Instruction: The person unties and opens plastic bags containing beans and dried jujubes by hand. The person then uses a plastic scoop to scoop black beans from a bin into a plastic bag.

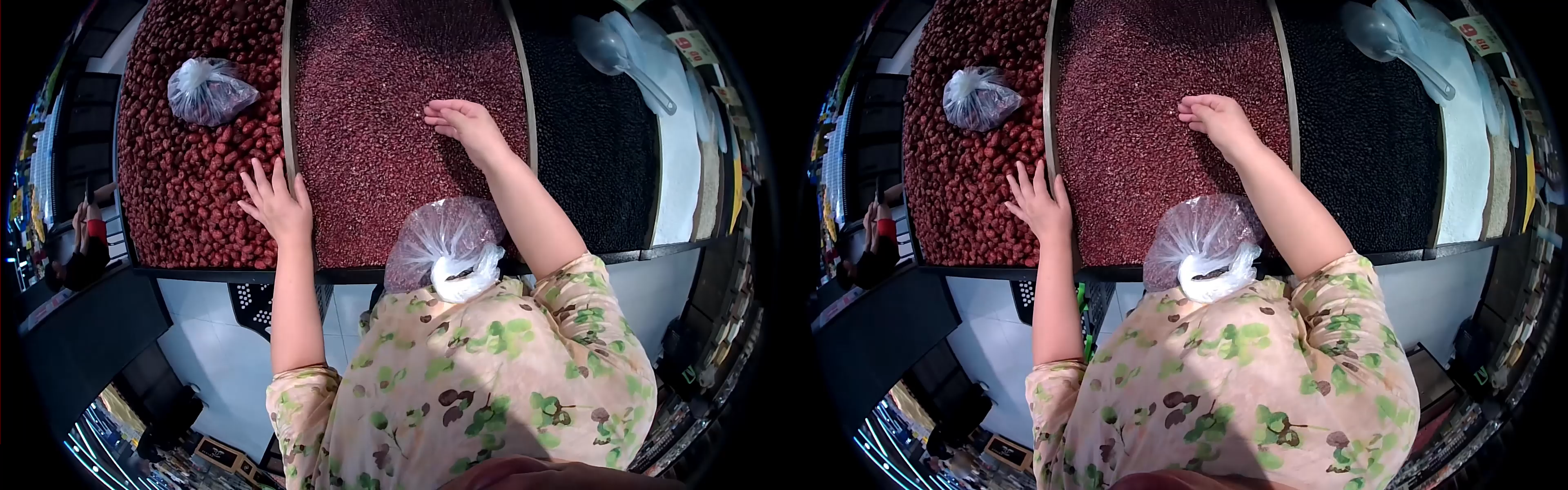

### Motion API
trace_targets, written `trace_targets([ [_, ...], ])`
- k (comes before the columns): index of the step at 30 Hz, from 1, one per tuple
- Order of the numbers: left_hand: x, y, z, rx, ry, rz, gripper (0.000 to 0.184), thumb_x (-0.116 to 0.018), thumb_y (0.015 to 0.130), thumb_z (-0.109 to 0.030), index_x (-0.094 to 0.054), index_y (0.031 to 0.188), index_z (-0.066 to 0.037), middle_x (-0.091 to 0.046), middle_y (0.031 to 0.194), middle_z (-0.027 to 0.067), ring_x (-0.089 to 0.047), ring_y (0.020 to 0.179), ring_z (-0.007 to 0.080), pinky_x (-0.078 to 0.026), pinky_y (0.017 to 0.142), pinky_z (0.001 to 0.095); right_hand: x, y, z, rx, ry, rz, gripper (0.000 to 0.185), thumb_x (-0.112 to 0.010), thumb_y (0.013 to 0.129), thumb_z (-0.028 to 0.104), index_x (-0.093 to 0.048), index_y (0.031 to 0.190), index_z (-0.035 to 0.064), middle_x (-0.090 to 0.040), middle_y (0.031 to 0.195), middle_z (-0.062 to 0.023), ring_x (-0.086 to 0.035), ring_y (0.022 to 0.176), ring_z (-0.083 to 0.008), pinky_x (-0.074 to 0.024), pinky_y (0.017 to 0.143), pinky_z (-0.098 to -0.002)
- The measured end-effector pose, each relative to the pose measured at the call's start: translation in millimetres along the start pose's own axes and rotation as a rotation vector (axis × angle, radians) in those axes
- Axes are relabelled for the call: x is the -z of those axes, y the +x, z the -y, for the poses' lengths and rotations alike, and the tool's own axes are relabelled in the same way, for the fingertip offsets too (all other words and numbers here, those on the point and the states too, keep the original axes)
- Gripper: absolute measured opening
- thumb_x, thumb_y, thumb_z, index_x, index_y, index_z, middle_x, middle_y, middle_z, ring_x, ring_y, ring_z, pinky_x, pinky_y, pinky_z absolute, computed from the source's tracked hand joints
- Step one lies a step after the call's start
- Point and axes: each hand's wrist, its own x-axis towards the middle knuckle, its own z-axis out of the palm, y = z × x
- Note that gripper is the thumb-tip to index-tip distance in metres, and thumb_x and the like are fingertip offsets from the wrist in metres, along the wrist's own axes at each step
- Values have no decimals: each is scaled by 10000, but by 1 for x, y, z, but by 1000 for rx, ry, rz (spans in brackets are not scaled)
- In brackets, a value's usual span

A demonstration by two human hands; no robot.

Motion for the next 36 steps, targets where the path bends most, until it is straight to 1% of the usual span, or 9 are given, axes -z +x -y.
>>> trace_targets([
  [2, -2, 1, 1, -30, -35, -18, 419, -550, 881, -327, -528, 1262, -154, -312, 1456, 120, -223, 1361, 375, -160, 995, 698, -3, 5, -1, -11, 23, 5, 274, -447, 956, 103, -565, 1160, -37, -626, 1078, -114, -614, 971, -179, -498, 863, -282],
  [5, -2, 2, 1, -26, -37, -4, 408, -560, 877, -312, -537, 1254, -158, -313, 1455, 122, -222, 1363, 373, -157, 998, 697, -8, 9, -4, -29, 61, 3, 270, -453, 953, 99, -570, 1155, -37, -626, 1071, -113, -610, 960, -170, -498, 865, -280],
  [7, -3, 2, 1, -20, -39, -8, 414, -549, 886, -329, -522, 1275, -191, -316, 1456, 108, -233, 1361, 363, -152, 1012, 685, -9, 12, -6, -46, 72, 10, 273, -458, 951, 97, -564, 1164, -36, -623, 1077, -116, -607, 964, -170, -495, 877, -285],
  [9, -4, 2, 1, -24, -40, -13, 404, -556, 883, -322, -531, 1265, -192, -318, 1455, 112, -236, 1362, 360, -153, 1011, 685, -9, 15, -9, -70, 69, 29, 283, -462, 948, 95, -550, 1184, -35, -617, 1095, -121, -604, 980, -176, -490, 899, -296],
  [20, -4, 4, 1, -51, -38, -27, 378, -588, 858, -295, -571, 1212, -165, -345, 1436, 141, -277, 1341, 379, -192, 988, 690, -9, 16, -13, -124, 240, 56, 271, -493, 898, -6, -564, 1156, -51, -606, 1067, -105, -589, 889, -124, -514, 826, -238],
  [29, -4, 5, 1, -65, -13, -24, 374, -592, 855, -285, -573, 1204, -154, -355, 1430, 144, -295, 1331, 381, -202, 1001, 664, -12, 12, -8, -103, 186, 39, 283, -525, 862, -39, -569, 1142, -50, -603, 1049, -122, -618, 872, -145, -530, 799, -239],
  [30, -4, 4, 0, -57, -30, -36, 373, -572, 871, -279, -565, 1226, -163, -354, 1440, 104, -292, 1338, 346, -181, 1029, 630, -11, 12, -8, -90, 199, 37, 283, -534, 855, -46, -573, 1135, -48, -611, 1032, -123, -623, 867, -148, -536, 805, -248],
  [33, -4, 5, 1, -68, -21, -30, 368, -591, 857, -285, -575, 1201, -155, -361, 1428, 136, -304, 1329, 373, -203, 1006, 655, -9, 15, -9, -80, 166, 44, 277, -538, 851, -58, -576, 1125, -48, -620, 1028, -125, -631, 854, -151, -545, 797, -251],
  [36, -4, 5, 0, -72, -27, -37, 365, -591, 858, -285, -576, 1199, -156, -363, 1428, 131, -307, 1328, 370, -200, 1012, 648, -13, 11, -6, -57, 197, 54, 268, -545, 851, -55, -578, 1118, -49, -625, 1035, -124, -636, 847, -149, -551, 782, -249],
])
